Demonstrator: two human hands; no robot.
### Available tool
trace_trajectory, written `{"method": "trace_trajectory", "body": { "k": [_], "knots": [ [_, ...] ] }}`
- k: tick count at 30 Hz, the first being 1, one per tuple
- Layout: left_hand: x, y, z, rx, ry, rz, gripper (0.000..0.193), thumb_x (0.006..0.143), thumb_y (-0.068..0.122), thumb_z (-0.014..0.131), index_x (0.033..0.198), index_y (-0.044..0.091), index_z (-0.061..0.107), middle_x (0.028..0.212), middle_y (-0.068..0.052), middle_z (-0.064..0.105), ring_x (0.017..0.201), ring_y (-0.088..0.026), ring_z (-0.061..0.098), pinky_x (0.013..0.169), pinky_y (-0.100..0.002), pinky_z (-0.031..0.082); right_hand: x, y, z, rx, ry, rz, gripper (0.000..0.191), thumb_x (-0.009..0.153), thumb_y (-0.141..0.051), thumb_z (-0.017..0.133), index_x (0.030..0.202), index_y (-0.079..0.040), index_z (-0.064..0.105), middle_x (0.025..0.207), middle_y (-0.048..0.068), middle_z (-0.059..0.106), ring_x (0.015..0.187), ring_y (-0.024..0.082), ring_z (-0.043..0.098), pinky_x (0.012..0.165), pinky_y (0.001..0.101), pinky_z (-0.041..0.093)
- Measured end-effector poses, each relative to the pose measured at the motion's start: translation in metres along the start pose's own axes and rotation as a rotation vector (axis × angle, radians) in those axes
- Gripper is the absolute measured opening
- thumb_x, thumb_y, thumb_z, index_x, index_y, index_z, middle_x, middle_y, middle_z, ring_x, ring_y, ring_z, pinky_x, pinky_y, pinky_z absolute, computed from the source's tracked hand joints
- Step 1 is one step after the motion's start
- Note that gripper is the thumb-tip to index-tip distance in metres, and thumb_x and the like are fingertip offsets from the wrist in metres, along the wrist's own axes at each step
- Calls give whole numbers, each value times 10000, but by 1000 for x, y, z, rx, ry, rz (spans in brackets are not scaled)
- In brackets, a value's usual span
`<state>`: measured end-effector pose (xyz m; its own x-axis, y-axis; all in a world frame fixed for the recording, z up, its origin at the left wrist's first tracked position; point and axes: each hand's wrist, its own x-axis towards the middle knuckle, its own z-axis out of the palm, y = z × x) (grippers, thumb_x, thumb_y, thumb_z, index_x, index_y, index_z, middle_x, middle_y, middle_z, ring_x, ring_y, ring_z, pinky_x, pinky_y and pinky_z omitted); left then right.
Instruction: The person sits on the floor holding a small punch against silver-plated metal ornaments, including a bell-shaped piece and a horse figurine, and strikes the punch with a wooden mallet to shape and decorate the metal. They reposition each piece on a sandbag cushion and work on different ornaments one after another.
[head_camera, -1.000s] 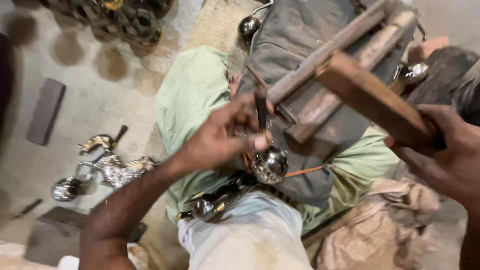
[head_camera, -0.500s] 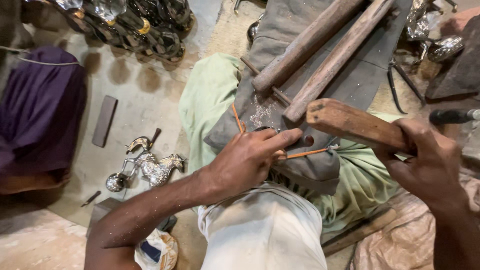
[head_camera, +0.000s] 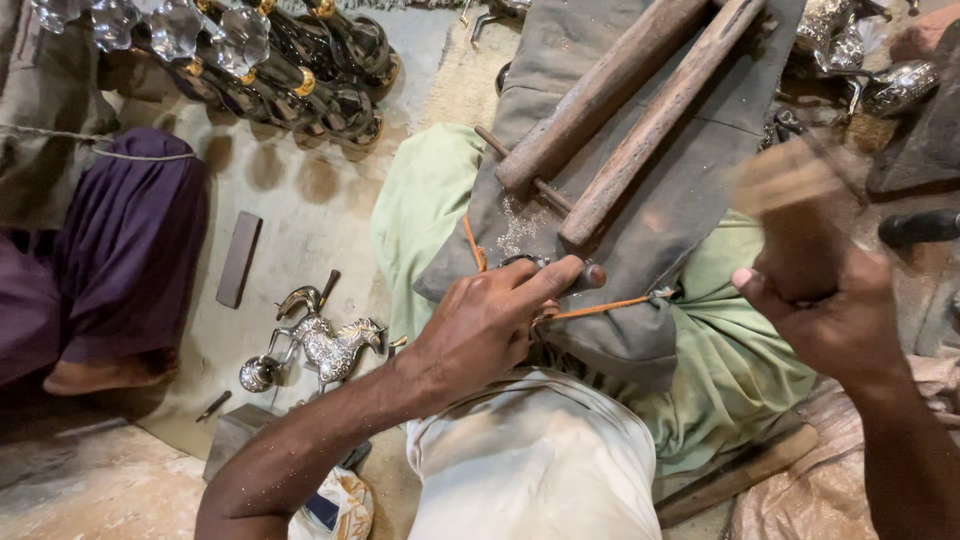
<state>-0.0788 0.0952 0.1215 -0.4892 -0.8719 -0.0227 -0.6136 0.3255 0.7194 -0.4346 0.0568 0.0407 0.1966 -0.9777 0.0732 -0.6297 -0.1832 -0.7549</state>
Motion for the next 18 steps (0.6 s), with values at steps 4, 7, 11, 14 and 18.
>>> {"method": "trace_trajectory", "body": {
  "k": [4,7,11,14,18],
  "knots": [
    [3,-2,1,34,-6,-17,809,756,-107,591,1486,216,458,974,-133,611,841,-378,664,727,-495,556,9,-2,-9,-282,-94,-186,308,841,-180,822,1081,-37,692,850,136,706,679,211,704,616,364,560],
    [2,-5,1,21,-19,-36,803,755,-103,593,1481,218,468,959,-133,609,827,-383,663,710,-497,552,10,-2,-11,-179,-78,-177,299,847,-156,795,1099,-38,685,853,124,712,698,176,715,639,343,581],
    [2,-6,1,26,-6,-13,751,784,-72,619,1472,181,453,966,-150,606,821,-393,657,702,-512,535,0,-5,-12,-210,-37,-187,302,851,-143,788,1116,-27,702,850,134,715,742,171,716,676,343,582],
    [2,-5,-1,-30,-32,-40,644,905,-34,622,1467,257,506,922,-126,624,789,-376,664,679,-502,540,-6,-10,-11,50,-42,-36,195,884,-136,822,1006,-40,704,841,115,692,693,164,686,621,325,545],
    [6,-4,-2,4,-38,-52,602,923,3,635,1455,229,467,947,-126,621,792,-372,664,661,-506,536,-2,-14,-9,-511,-61,-106,138,871,-97,795,965,-19,730,805,137,716,670,228,682,596,365,540]
  ]
}}
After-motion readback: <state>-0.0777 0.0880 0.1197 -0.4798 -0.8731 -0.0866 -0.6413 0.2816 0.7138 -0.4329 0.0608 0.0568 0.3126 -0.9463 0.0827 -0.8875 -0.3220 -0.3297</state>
